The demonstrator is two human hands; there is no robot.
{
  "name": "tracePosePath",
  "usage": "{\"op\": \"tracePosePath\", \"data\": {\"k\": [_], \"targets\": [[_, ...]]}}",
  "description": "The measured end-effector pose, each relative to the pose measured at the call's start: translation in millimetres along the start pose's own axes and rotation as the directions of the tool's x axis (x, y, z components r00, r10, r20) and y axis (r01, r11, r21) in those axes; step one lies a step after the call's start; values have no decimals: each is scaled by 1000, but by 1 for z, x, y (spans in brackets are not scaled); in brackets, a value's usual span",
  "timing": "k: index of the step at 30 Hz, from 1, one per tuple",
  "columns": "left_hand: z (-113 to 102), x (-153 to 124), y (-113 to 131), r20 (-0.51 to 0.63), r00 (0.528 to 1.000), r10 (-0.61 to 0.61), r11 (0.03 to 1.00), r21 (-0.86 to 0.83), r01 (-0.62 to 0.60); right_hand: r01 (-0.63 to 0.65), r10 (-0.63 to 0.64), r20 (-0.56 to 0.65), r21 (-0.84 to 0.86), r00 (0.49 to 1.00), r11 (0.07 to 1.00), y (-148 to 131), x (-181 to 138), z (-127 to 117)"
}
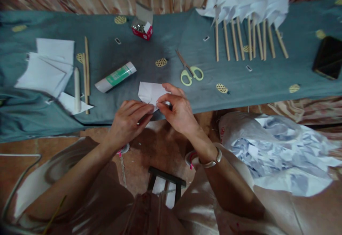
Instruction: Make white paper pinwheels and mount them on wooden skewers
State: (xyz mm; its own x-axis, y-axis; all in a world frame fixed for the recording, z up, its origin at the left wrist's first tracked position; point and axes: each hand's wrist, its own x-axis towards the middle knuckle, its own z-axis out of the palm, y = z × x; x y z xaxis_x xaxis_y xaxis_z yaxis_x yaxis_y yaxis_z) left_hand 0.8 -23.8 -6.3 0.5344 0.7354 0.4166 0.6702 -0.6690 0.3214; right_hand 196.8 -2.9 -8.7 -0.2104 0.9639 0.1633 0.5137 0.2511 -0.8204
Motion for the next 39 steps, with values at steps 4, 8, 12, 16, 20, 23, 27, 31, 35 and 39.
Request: {"op": "tracePosePath", "data": {"k": [4,8,12,16,20,23,27,31,35,39], "targets": [[1,-1,1,9,1000,17,1000,21,-17,30,-30,-10,-52,999,998,0,2,5],[2,-2,0,-19,999,35,999,-10,-35,46,-48,-22,-105,999,993,1,4,8],[4,-2,-1,-22,1000,18,999,-41,-19,55,-61,-33,-154,998,987,2,4,10],[6,-2,-1,-23,1000,-7,998,-69,6,50,-56,-30,-167,998,985,2,4,11],[7,-2,0,-20,999,-34,993,-114,32,50,-56,-30,-161,998,986,2,4,11],[8,-3,0,-23,999,-39,991,-128,36,54,-61,-38,-166,997,985,3,4,11],[8,-3,0,-53,998,-30,993,-113,24,60,-67,-42,-161,997,985,5,4,11],[8,-2,1,-64,998,-28,995,-97,21,50,-56,-37,-152,998,987,5,4,11],[8,-1,2,-76,997,-29,994,-108,21,49,-56,-45,-154,997,987,4,3,12],[8,-2,2,-65,997,-43,993,-114,35,53,-60,-37,-166,998,985,4,3,12]]}}
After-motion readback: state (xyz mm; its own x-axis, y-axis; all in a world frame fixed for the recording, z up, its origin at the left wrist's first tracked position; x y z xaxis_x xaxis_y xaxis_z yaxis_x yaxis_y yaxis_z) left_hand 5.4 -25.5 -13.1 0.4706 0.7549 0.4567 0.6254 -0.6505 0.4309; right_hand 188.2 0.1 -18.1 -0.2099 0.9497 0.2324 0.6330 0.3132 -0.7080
